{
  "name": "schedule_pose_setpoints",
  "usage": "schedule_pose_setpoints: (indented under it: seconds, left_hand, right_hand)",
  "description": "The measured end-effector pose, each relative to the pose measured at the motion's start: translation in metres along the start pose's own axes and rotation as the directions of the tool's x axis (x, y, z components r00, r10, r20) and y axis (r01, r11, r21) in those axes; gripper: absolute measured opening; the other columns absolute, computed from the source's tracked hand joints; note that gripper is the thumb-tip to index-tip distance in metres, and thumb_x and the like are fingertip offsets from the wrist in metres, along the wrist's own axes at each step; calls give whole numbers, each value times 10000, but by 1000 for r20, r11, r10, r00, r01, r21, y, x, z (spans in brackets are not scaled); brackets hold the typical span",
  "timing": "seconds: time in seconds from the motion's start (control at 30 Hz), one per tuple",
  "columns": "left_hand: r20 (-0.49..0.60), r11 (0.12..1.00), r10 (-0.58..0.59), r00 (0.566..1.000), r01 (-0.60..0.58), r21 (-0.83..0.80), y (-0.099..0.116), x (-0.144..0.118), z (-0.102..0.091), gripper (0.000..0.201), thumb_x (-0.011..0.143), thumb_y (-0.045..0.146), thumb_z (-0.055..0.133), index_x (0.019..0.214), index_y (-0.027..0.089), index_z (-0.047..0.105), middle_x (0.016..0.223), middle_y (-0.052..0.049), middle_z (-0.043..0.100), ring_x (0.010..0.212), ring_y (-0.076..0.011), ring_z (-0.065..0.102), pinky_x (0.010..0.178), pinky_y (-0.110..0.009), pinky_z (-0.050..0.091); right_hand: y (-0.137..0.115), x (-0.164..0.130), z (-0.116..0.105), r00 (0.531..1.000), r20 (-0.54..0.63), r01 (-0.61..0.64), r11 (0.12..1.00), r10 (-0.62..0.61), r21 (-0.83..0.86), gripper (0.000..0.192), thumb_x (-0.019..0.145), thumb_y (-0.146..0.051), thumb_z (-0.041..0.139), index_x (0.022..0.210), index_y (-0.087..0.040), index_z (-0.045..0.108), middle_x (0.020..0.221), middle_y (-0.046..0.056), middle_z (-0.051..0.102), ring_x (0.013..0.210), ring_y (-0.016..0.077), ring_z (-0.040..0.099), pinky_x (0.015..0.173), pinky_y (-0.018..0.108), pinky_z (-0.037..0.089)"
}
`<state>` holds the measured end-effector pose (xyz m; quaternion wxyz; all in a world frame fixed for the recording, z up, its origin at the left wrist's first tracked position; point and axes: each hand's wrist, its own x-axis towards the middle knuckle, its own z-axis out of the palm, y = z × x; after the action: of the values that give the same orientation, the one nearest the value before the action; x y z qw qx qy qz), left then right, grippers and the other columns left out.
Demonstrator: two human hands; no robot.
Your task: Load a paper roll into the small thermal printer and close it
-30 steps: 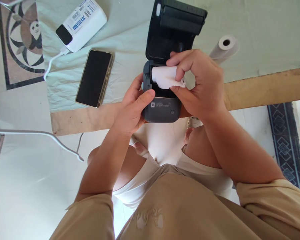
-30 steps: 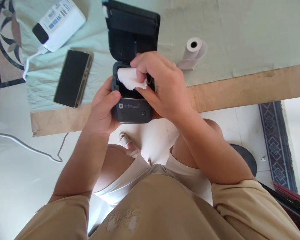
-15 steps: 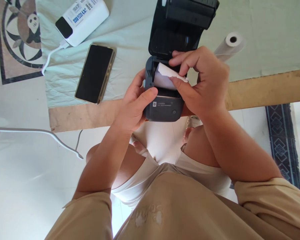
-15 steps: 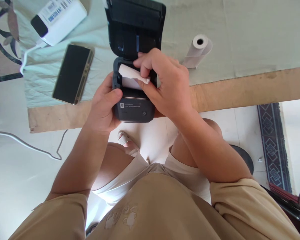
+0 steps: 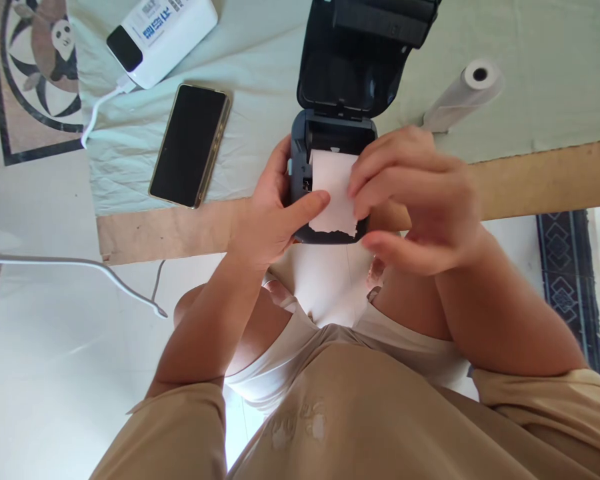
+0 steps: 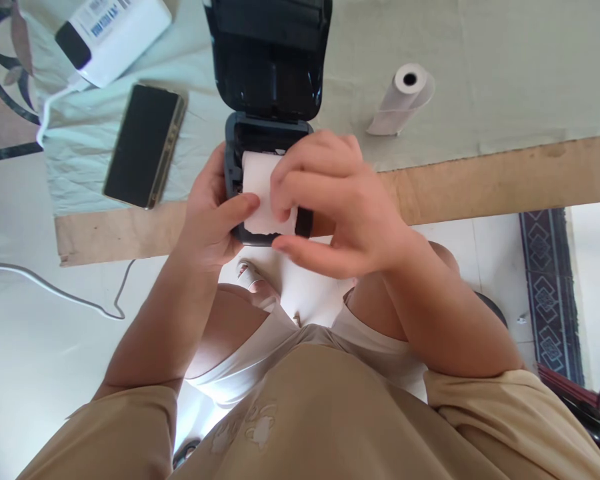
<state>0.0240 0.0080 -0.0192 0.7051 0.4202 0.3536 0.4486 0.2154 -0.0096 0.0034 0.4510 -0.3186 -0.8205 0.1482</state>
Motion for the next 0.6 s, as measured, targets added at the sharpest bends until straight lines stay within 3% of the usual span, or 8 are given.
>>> schedule_pose_setpoints:
  seconds: [0.07,0.13,0.23,0.33,0.4,0.5,0.6]
  left_hand:
    - [9,999,14,1000,-14,43,-1,1,-2,636,727,195,792,1303,276,535,1085,-21,708,958,-196,708,719,-250,585]
    - [25,995,16,1000,-18,101,-2,1,-5,805,680,188,818,1400,310,479,1226,-34,684,1020,-206,693,741,-255,583]
    - [53,988,13,999,-21,152,-3,1,-8,940,661,188,818,1492,325,400,1284,-51,667,1030,-218,688,734,-264,577]
    - [65,990,19,998,-28,140,-4,0,-10,992,654,187,807,1530,302,358,1226,-62,688,1062,-236,687,821,-293,585]
    - [67,988,13,998,-23,154,-4,-1,-11,1041,630,174,813,1545,297,332,1156,-56,705,1065,-243,690,854,-308,588]
    - [60,988,-6,998,-3,155,-4,-1,-12,1067,617,143,803,1551,326,320,1170,-50,700,1036,-235,692,816,-306,594]
    - [69,996,-3,998,-4,94,-3,-1,-13,1045,618,120,793,1530,364,344,1381,-52,610,1077,-239,672,796,-314,599]
  right_hand:
    - [5,-1,-2,971,-220,-96,995,91,-8,158,877,-387,575,893,-237,623,991,40,649,902,195,629,751,390,523]
    - [10,-1,-2,892,-388,-262,965,231,-27,206,907,-370,566,1075,-275,637,1179,41,599,1077,211,617,666,315,517]
    - [15,1,3,826,-422,-347,927,374,143,350,959,-350,542,1308,-333,536,1429,13,477,1336,218,519,546,240,473]
    - [17,5,8,796,-416,-361,897,439,256,304,963,-331,549,1267,-351,548,1419,-14,499,1233,174,587,508,236,445]
    - [17,8,10,820,-419,-341,921,390,191,163,944,-315,540,1089,-308,614,1181,10,618,1045,164,625,479,256,390]
    - [16,7,10,913,-345,-219,975,217,33,66,868,-264,542,834,-247,597,865,47,599,905,181,585,483,268,365]
    - [15,2,8,958,-190,-230,972,216,-54,30,802,-222,575,821,-227,598,1066,74,584,941,191,574,529,274,419]
